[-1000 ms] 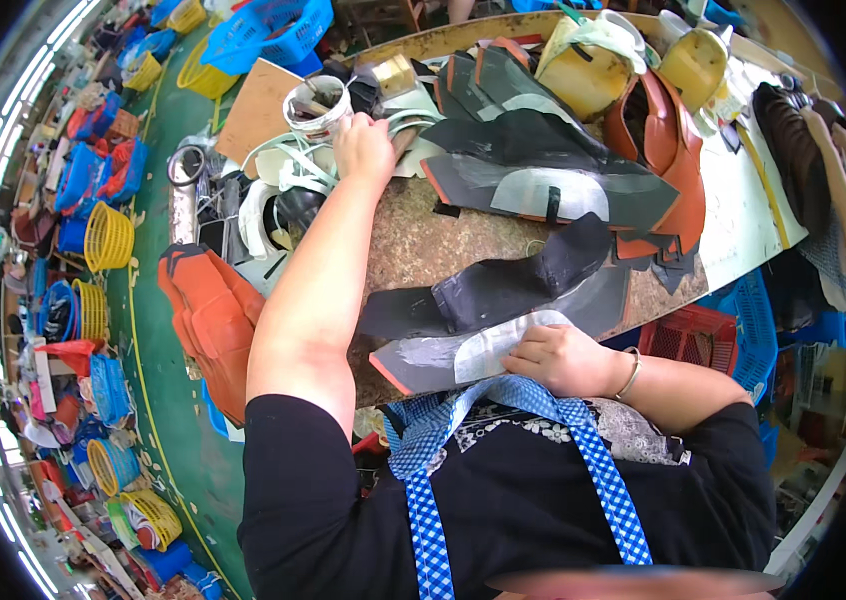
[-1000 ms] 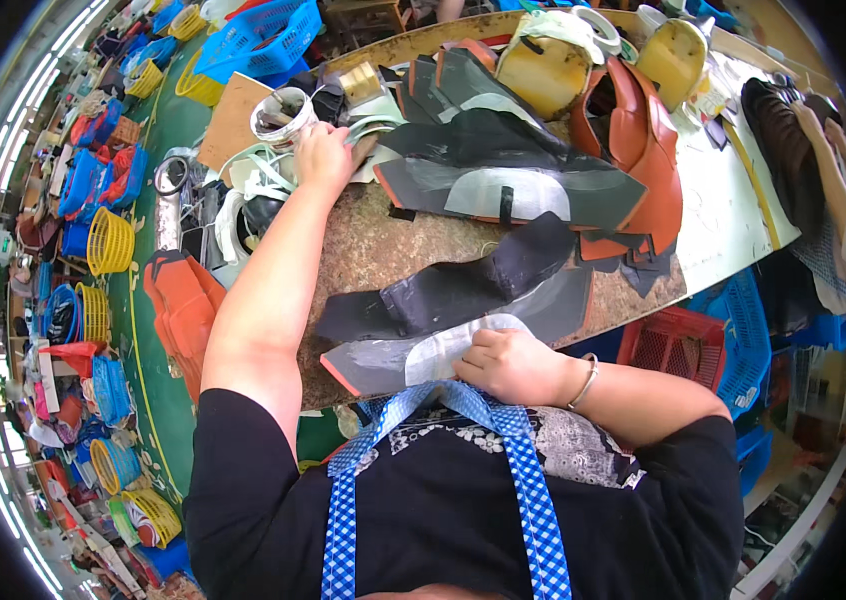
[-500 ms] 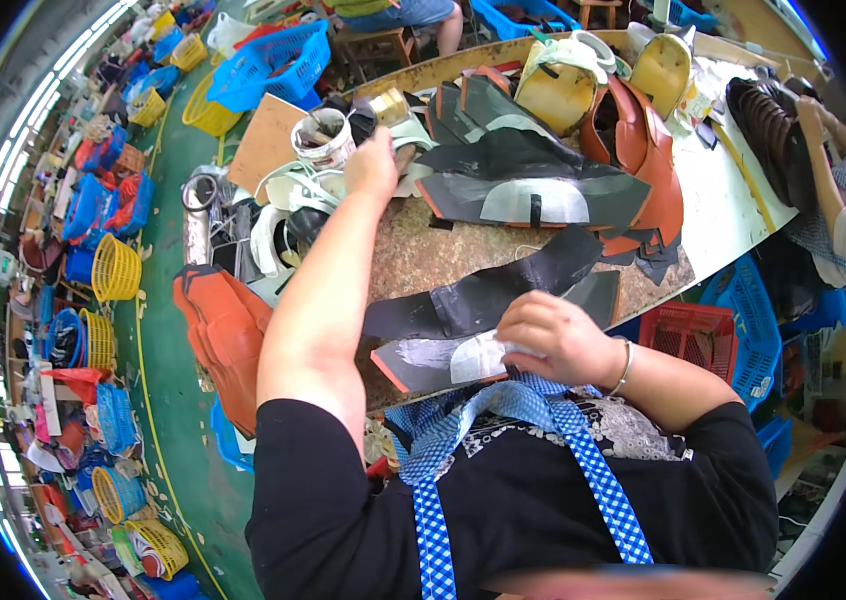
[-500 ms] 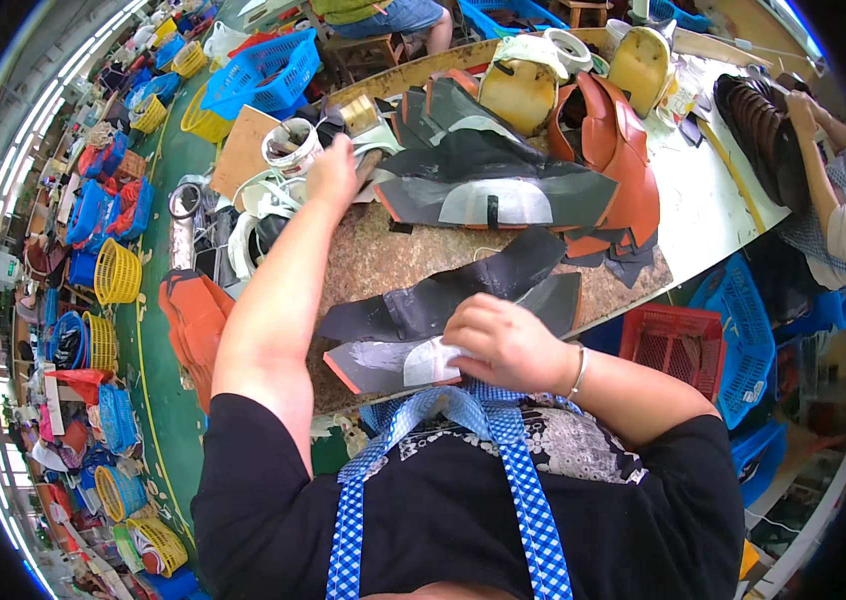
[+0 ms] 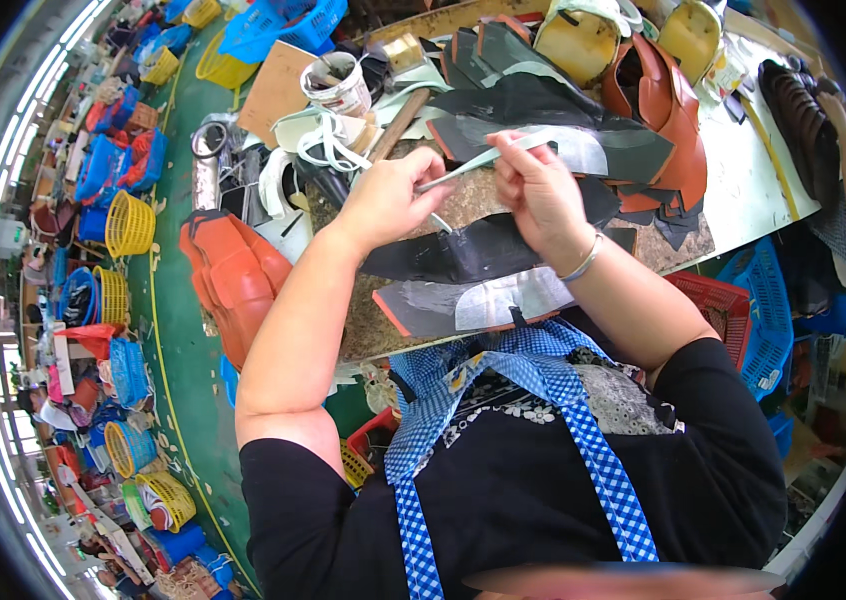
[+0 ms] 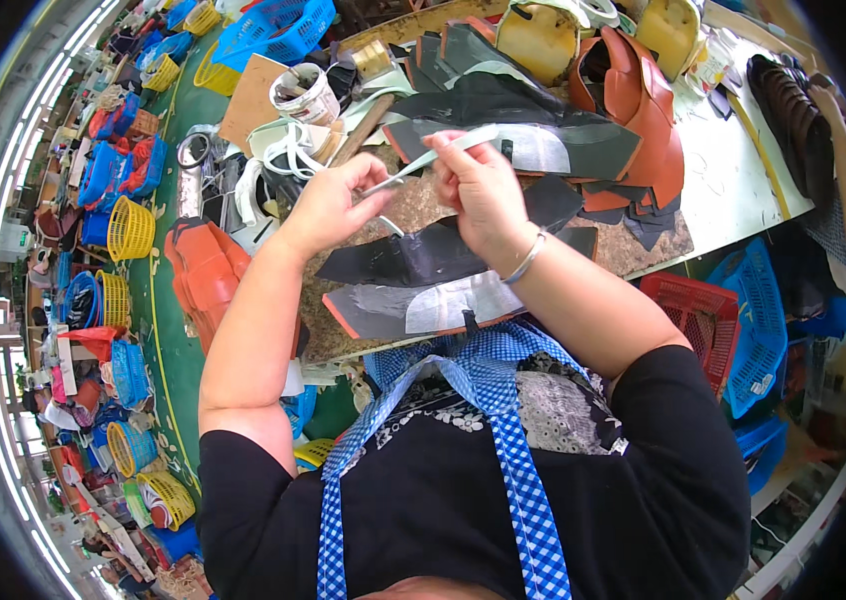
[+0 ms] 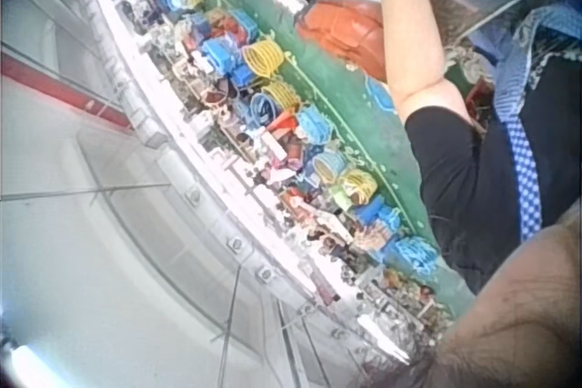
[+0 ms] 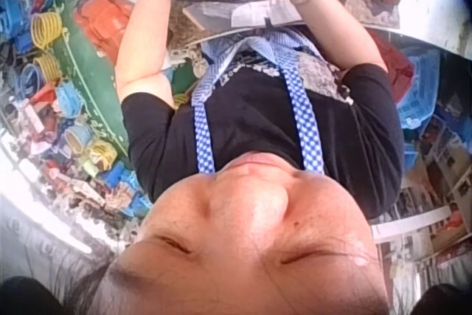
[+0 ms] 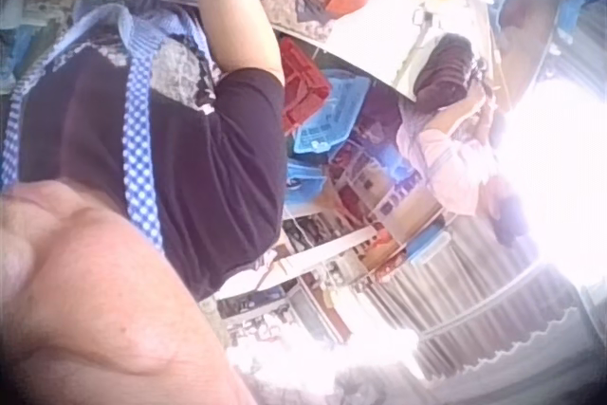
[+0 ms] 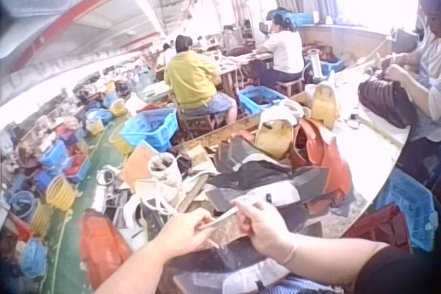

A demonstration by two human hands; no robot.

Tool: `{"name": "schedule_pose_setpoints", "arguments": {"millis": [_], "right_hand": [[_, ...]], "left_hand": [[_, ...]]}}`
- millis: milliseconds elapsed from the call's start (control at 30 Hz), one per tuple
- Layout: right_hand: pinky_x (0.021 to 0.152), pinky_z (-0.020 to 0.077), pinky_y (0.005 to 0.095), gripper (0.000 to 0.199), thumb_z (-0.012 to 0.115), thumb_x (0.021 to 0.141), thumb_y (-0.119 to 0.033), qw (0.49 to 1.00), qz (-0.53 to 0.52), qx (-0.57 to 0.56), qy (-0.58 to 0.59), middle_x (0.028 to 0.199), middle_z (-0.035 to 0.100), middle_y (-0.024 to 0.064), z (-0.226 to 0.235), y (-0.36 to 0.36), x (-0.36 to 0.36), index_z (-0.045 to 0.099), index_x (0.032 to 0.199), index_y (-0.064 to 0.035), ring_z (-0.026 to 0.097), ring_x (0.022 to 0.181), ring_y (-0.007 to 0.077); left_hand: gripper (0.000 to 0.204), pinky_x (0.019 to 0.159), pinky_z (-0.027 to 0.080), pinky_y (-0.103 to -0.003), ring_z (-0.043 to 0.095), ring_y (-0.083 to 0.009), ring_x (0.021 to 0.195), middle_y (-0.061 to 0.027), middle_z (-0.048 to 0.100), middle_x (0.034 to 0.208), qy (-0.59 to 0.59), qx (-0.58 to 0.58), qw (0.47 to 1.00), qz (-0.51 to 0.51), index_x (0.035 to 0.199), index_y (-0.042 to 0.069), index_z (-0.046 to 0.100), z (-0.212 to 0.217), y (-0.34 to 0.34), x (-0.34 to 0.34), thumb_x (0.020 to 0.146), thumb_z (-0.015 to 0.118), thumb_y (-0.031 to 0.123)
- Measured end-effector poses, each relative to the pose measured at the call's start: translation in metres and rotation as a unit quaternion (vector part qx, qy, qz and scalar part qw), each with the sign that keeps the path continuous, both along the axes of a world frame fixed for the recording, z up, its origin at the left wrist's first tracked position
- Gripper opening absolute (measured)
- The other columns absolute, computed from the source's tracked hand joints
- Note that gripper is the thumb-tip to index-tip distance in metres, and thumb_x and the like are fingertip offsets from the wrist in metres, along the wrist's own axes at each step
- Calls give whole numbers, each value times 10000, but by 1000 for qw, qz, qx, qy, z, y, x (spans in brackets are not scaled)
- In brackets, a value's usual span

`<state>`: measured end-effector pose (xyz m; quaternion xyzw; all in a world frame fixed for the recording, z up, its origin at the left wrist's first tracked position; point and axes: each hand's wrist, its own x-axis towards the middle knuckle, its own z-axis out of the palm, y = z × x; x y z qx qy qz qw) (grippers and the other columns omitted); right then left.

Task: Manually aligning, gluing, and hammering leather and lining components for footwear assembly.

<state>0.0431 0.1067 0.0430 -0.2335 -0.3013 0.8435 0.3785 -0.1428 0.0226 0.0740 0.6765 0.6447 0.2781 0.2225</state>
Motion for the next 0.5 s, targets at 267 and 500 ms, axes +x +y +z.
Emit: {"name": "schedule_pose_setpoints", "arguments": {"millis": [267, 500], "right_hand": [[534, 442, 186, 137, 608, 966, -126, 921, 44, 327, -207, 767, 672, 55, 24, 17, 54, 597, 1028, -4, 557, 575, 58], [498, 431, 193, 100, 586, 973, -104, 928, 124, 315, -155, 756, 658, 31, 54, -24, 49, 586, 1021, -16, 554, 556, 56]], "left_hand": [[157, 744, 526, -412, 669, -305, 817, -144, 684, 844, 352, -36, 920, 167, 858, 41, 670, -2, -40, -58, 858, 661, 198], [580, 973, 445, -274, 587, -181, 1106, -140, 566, 1232, -344, -61, 934, 74, 1440, 31, 332, 31, -57, 90, 957, 631, 148]]}}
